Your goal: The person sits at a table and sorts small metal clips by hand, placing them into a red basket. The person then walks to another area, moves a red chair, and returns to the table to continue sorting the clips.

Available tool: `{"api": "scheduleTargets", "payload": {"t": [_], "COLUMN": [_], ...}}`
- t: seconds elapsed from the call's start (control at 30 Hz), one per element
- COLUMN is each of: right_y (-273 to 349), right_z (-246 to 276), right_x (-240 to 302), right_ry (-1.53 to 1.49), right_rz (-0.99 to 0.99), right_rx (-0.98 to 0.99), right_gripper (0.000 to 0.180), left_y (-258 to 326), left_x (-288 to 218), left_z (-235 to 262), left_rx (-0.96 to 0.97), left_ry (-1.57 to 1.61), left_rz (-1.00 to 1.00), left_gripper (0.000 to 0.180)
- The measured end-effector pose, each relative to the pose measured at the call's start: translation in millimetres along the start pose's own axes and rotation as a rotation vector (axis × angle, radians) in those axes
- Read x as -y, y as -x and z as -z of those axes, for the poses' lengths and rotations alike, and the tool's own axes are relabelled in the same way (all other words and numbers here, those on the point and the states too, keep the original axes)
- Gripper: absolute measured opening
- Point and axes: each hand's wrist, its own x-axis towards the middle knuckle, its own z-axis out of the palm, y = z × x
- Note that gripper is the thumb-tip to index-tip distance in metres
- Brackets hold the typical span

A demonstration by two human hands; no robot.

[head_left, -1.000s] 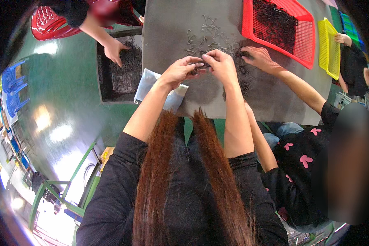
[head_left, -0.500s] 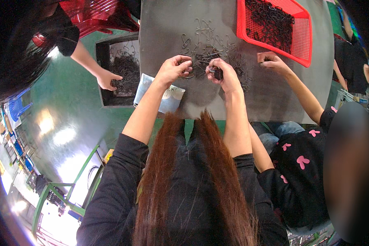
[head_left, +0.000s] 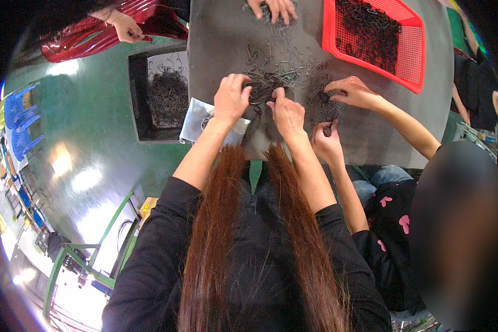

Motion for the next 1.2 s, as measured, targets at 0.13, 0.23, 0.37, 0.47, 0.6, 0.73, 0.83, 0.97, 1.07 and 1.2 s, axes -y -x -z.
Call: {"api": "scheduleTargets", "payload": {"t": [0.13,0.23,0.37,0.47,0.6,0.73,0.83,0.97,1.07,1.2], "right_y": [1.9,5.4,7.8,2.9,1.1,0.0,8.2,20.0,27.5,17.7], "right_z": [0.4,5.4,1.2,-5.5,-3.8,-15.4,-13.3,-29.8,-22.4,-16.1], "right_x": [-0.1,1.5,-0.6,-4.4,-3.3,-10.2,-10.5,-25.6,-22.7,-14.9], "right_ry": [-0.013,-0.001,-0.026,0.007,-0.045,-0.089,-0.356,-0.866,-0.723,-0.660], "right_rz": [-0.039,-0.078,-0.008,0.024,0.036,-0.057,-0.171,-0.411,-0.370,-0.396], "right_rx": [0.023,0.024,-0.036,-0.038,0.027,0.096,0.060,0.109,0.036,-0.046], "right_gripper": [0.031,0.030,0.026,0.024,0.021,0.020,0.019,0.019,0.021,0.024], "left_y": [-2.2,-7.5,-9.9,-11.8,-55.1,-122.6,-149.5,-183.5,-202.4,-212.0], "left_x": [-8.9,-5.6,-1.8,6.2,-3.4,-6.3,-12.2,8.4,14.2,12.2], "left_z": [-6.5,-7.7,7.0,20.0,18.9,-13.0,-15.6,-26.3,-26.0,-14.3], "left_rx": [0.037,0.110,0.238,0.356,0.354,0.253,0.244,0.199,0.285,0.146], "left_ry": [-0.166,-0.113,0.210,0.635,0.626,0.404,0.403,0.537,0.705,0.408], "left_rz": [-0.053,0.019,0.162,0.409,0.290,0.018,0.119,0.066,0.041,0.128], "left_gripper": [0.024,0.022,0.024,0.025,0.025,0.030,0.029,0.021,0.016,0.020]}}
